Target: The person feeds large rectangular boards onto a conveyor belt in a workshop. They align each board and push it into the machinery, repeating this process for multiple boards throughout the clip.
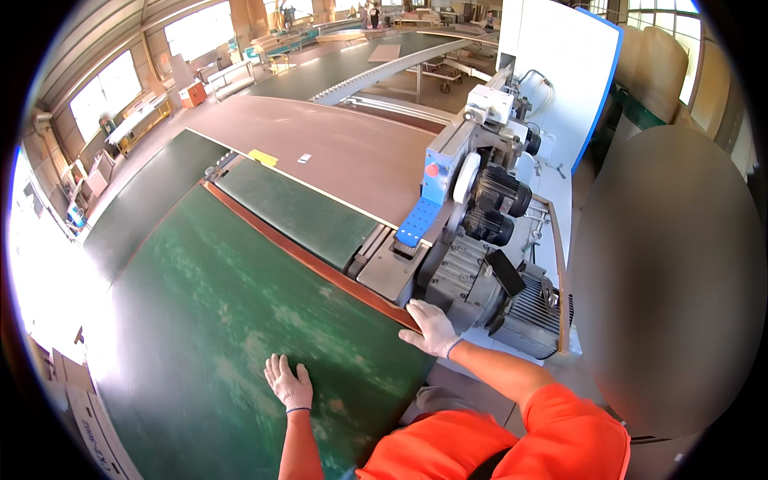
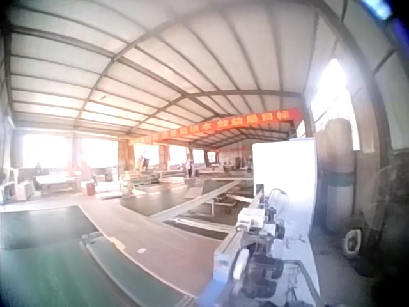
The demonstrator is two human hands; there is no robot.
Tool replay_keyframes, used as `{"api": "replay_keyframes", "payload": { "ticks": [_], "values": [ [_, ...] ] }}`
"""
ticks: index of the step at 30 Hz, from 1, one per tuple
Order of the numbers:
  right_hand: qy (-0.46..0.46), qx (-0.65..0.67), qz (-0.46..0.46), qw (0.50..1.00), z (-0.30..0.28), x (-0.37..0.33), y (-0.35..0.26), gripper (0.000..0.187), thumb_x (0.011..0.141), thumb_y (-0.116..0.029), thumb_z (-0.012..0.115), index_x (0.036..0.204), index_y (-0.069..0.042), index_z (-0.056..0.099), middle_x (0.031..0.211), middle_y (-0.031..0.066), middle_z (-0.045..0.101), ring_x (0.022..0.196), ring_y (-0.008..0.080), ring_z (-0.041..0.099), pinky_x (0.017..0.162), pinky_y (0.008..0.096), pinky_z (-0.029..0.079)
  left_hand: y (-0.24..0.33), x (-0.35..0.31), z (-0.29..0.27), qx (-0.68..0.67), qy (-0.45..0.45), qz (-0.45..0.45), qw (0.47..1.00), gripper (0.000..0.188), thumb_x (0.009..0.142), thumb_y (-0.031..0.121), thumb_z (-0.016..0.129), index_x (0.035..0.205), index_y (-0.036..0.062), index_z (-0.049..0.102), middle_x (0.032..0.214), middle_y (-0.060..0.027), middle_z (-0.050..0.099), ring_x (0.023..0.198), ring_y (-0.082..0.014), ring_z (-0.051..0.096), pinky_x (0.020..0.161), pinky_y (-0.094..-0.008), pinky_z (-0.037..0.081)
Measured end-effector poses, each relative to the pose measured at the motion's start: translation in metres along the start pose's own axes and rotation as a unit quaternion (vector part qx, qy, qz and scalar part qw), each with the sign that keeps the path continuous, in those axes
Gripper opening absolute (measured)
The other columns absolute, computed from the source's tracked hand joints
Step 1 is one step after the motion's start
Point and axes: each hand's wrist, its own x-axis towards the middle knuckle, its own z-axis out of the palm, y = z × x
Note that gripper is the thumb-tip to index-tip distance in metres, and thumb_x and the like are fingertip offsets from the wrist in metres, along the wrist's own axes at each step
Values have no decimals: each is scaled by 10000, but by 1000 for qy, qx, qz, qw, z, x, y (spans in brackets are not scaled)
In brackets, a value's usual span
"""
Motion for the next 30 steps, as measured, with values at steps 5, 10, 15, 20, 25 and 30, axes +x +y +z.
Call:
{"api": "replay_keyframes", "payload": {
  "ticks": [5,10,15,20,25,30],
  "values": [
    [70,20,-80,994,-15,72,20,731,1036,-523,711,1462,62,605,1536,273,602,1450,457,551,1225,564,423,55,26,3,-54,-30,17,998,565,928,242,760,1399,-50,649,1566,-302,569,1469,-521,492,1269,-595,363],
    [62,25,-137,988,-28,151,48,729,1034,-509,699,1475,63,599,1549,274,591,1480,453,526,1244,556,402,184,91,55,-123,-33,199,972,629,851,239,837,1379,-39,640,1505,-293,587,1437,-509,513,1239,-615,382],
    [6,-73,-113,991,-21,234,85,746,1049,-536,642,1514,43,572,1585,276,572,1512,447,501,1278,552,356,303,126,128,-62,-130,319,937,773,920,445,755,1479,-67,602,1611,-309,501,1552,-490,423,1314,-613,287],
    [-135,-189,2,973,-10,311,126,772,1034,-595,600,1510,13,577,1601,247,549,1518,383,495,1267,528,351,331,116,153,-13,-150,275,950,885,939,537,742,1560,-57,528,1656,-297,460,1574,-500,387,1321,-644,249],
    [-263,-208,128,934,8,366,167,905,1000,-689,598,1568,13,532,1643,236,498,1541,394,456,1245,542,394,312,86,133,9,-174,241,955,909,973,579,703,1599,-47,497,1680,-283,445,1591,-498,371,1331,-642,228],
    [-240,-228,169,928,22,401,187,999,981,-698,622,1655,14,430,1769,234,335,1614,388,352,1295,518,358,295,61,101,16,-195,203,959,901,951,590,724,1577,-32,539,1669,-269,471,1585,-471,391,1324,-612,266]
  ]
}}
